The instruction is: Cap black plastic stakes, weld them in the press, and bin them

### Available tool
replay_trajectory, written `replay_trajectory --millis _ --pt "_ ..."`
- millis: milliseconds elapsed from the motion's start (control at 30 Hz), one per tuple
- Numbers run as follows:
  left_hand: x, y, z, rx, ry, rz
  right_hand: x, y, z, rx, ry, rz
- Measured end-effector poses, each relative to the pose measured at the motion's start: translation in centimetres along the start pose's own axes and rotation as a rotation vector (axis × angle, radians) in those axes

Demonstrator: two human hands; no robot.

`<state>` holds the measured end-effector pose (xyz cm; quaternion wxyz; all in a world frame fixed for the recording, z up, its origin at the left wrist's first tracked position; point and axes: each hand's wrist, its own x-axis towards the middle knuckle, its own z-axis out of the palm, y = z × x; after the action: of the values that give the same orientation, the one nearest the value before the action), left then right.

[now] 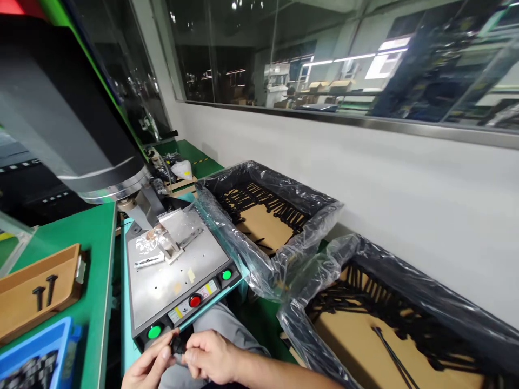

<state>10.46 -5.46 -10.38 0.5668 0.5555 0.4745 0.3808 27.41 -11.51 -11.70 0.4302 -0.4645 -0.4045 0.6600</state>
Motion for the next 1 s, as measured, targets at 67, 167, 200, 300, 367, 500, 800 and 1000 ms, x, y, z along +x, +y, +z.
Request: replay_trajectory --millis 67,167,200,300,367,500,800,1000 --pt "0.1 0.6 0.0 0.015 -0.028 -0.032 0.2 0.3 0.1 0.026 0.013 -0.018" --pt "0.0 1.4 -0.1 0.007 -0.078 -0.088 0.3 0.5 0.5 0.290 -0.110 0.047" --pt "-0.1 1.6 0.0 -0.008 -0.079 -0.095 0.4 0.5 0.6 0.370 -0.140 0.066" --pt "-0.4 2.3 0.4 -0.040 -0.058 -0.056 0.5 0.1 0.8 0.411 -0.119 0.056" --pt "-0.4 2.6 0.8 -0.040 -0.051 -0.028 0.6 -0.4 0.8 0.368 -0.084 0.038" --pt "0.1 3.1 1.2 -0.053 -0.040 -0.005 1.1 -1.9 0.9 0.355 -0.079 -0.005" --pt "2.1 3.7 1.0 0.039 -0.080 0.179 3.9 -3.1 1.0 0.455 -0.015 -0.072" --pt "3.3 3.8 0.4 0.095 -0.106 0.142 6.1 -4.0 -0.2 0.433 -0.045 -0.106"
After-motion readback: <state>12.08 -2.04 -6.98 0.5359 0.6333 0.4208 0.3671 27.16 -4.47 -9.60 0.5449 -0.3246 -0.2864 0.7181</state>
